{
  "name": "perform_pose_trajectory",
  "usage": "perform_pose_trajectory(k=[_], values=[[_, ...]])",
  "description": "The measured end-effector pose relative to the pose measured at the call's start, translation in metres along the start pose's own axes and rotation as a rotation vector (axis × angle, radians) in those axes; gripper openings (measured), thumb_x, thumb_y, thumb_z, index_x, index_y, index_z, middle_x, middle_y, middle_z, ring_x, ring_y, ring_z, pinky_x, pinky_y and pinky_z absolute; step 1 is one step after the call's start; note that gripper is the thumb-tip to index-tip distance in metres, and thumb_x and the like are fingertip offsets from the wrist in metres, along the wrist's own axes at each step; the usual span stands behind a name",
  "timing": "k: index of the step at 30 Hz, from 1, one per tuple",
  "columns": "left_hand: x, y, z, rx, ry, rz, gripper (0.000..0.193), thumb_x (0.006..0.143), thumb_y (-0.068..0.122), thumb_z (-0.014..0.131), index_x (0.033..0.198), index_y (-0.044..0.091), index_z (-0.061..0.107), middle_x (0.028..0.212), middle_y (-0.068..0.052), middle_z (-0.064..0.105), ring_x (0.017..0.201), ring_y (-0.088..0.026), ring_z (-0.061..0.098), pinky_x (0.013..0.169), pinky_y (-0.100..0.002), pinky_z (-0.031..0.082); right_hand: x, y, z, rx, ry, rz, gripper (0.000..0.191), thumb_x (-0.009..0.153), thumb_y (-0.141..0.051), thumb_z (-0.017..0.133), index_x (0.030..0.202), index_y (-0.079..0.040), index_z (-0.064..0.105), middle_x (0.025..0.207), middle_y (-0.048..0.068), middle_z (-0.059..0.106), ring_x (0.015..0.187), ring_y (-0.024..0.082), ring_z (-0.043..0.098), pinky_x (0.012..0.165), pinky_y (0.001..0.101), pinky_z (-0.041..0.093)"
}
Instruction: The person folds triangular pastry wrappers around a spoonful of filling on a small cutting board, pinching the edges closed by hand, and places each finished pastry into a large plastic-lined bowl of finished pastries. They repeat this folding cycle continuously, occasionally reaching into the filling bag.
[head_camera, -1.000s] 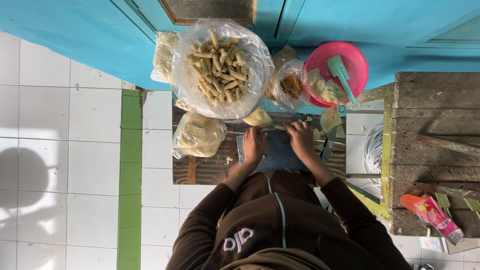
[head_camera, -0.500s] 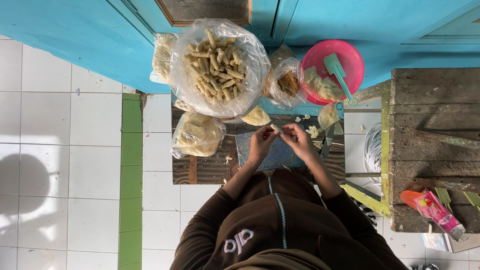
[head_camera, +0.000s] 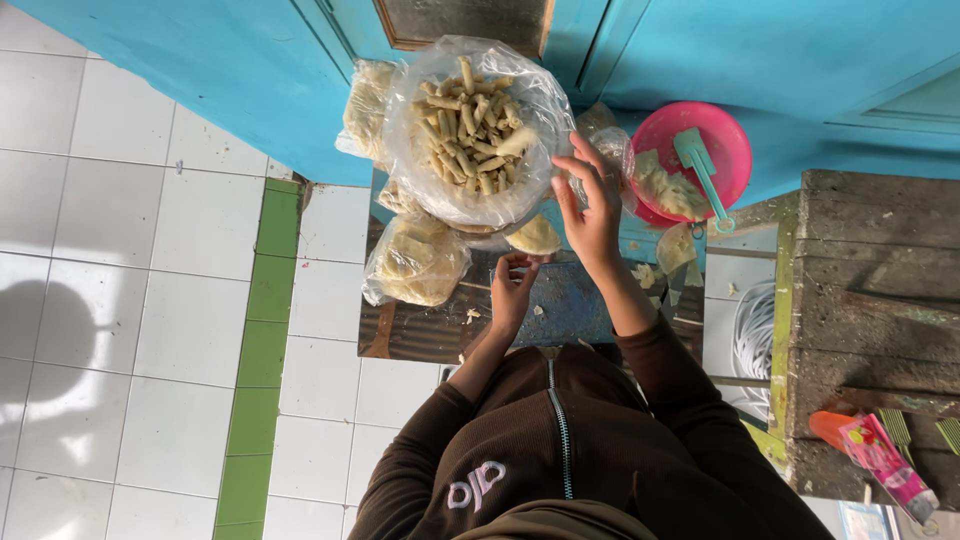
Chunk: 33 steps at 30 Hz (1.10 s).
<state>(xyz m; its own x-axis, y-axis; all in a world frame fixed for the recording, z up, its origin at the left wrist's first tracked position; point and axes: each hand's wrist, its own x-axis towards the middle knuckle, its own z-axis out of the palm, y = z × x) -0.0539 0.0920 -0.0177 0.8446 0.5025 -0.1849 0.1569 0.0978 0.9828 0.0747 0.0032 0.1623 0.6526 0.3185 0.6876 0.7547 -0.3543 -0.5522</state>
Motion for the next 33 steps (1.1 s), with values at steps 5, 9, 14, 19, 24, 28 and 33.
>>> perform_pose_trajectory(k=[5, 9, 14, 19, 24, 28, 33], values=[[0.019, -0.011, -0.012, 0.153, 0.201, 0.153, 0.050, 0.092, 0.013, 0.078, 0.131, 0.000, 0.050, 0.120, -0.017, 0.062, 0.094, -0.021, 0.065, 0.080, -0.034, 0.057, -0.048, 0.014, 0.011, 0.101, -0.028, 0.253, 0.017, 0.100, 0.000, 0.067, 0.116, -0.005, 0.068, 0.126, 0.015, 0.067, 0.114, 0.025, 0.065, 0.084, 0.0309, 0.055], [0.036, -0.014, -0.015, 0.076, 0.087, 0.090, 0.060, 0.093, 0.011, 0.071, 0.143, 0.002, 0.040, 0.128, -0.016, 0.063, 0.096, -0.020, 0.068, 0.084, -0.034, 0.057, -0.108, 0.047, 0.032, 0.123, -0.232, 0.335, 0.014, 0.097, -0.001, 0.069, 0.110, -0.005, 0.069, 0.102, 0.011, 0.073, 0.089, 0.024, 0.073, 0.075, 0.0331, 0.057], [0.037, -0.018, -0.019, 0.070, -0.035, 0.138, 0.057, 0.094, 0.003, 0.066, 0.145, 0.003, 0.041, 0.132, -0.017, 0.067, 0.107, -0.021, 0.067, 0.088, -0.033, 0.057, -0.133, 0.065, 0.060, 0.093, -0.294, 0.369, 0.012, 0.093, 0.000, 0.071, 0.104, -0.004, 0.069, 0.099, 0.012, 0.071, 0.086, 0.027, 0.072, 0.070, 0.0348, 0.056], [0.043, -0.020, -0.020, 0.043, -0.082, 0.133, 0.059, 0.093, 0.001, 0.066, 0.146, 0.004, 0.040, 0.131, -0.016, 0.068, 0.114, -0.023, 0.068, 0.090, -0.033, 0.058, -0.117, 0.061, 0.069, -0.026, -0.270, 0.175, 0.025, 0.081, 0.000, 0.074, 0.104, 0.001, 0.068, 0.098, 0.014, 0.066, 0.088, 0.035, 0.067, 0.076, 0.0430, 0.054], [0.045, -0.019, -0.014, 0.146, -0.052, 0.144, 0.059, 0.093, 0.002, 0.069, 0.145, 0.005, 0.042, 0.130, -0.015, 0.068, 0.115, -0.026, 0.068, 0.086, -0.035, 0.060, -0.104, 0.056, 0.068, -0.124, -0.323, 0.157, 0.011, 0.090, -0.004, 0.074, 0.101, -0.004, 0.071, 0.094, 0.012, 0.068, 0.090, 0.033, 0.068, 0.078, 0.0422, 0.055], [0.038, -0.021, -0.010, 0.338, -0.026, 0.193, 0.060, 0.089, 0.011, 0.072, 0.144, 0.010, 0.049, 0.129, -0.015, 0.064, 0.116, -0.032, 0.063, 0.094, -0.042, 0.053, -0.097, 0.063, 0.066, 0.138, -0.364, 0.732, 0.015, 0.098, -0.016, 0.070, 0.109, -0.006, 0.074, 0.093, 0.008, 0.074, 0.080, 0.022, 0.070, 0.071, 0.0392, 0.058], [0.031, -0.026, -0.007, 0.635, -0.086, 0.347, 0.055, 0.087, 0.018, 0.075, 0.140, 0.024, 0.062, 0.137, -0.013, 0.053, 0.121, -0.038, 0.053, 0.106, -0.048, 0.042, -0.091, 0.083, 0.047, 0.856, 0.008, 1.297, 0.016, 0.101, -0.018, 0.066, 0.111, -0.005, 0.068, 0.104, 0.009, 0.072, 0.091, 0.020, 0.069, 0.079, 0.0361, 0.056]])
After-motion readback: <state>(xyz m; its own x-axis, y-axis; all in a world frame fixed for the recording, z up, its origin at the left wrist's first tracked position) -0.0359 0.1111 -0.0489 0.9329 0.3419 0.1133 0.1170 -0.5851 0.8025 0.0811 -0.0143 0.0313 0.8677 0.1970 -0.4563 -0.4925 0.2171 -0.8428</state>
